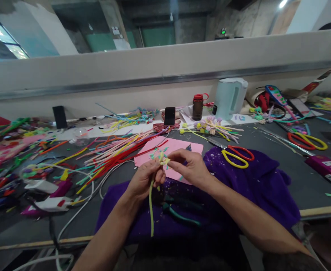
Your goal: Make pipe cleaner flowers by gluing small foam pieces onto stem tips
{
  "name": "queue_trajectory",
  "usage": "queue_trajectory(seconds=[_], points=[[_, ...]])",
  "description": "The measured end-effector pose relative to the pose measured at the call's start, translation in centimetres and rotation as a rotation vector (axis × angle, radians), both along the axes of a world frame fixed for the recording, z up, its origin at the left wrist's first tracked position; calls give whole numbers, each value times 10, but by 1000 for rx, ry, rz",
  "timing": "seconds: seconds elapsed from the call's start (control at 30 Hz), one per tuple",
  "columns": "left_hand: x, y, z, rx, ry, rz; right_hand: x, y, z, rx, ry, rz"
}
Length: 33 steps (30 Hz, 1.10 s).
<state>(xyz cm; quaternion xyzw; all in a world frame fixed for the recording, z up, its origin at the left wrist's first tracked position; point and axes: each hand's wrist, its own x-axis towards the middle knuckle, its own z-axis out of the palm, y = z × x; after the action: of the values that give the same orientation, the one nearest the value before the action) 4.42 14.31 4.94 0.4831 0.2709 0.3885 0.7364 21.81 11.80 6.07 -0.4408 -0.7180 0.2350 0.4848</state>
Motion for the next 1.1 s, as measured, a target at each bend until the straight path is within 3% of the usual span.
queue_trajectory(seconds=[0.17, 0.43, 0.7, 1.1], points=[[4, -2, -2, -6, 83, -6, -11, -3, -4, -12, 146, 63], [4, -1, -4, -5, 116, -19, -3, 1, -4, 102, -45, 50], [0, 2, -3, -35, 185, -19, 21, 7, 8, -56, 129, -3], [0, 0, -1, -2, 223, -115, 23, 7, 8, 55, 11, 41]])
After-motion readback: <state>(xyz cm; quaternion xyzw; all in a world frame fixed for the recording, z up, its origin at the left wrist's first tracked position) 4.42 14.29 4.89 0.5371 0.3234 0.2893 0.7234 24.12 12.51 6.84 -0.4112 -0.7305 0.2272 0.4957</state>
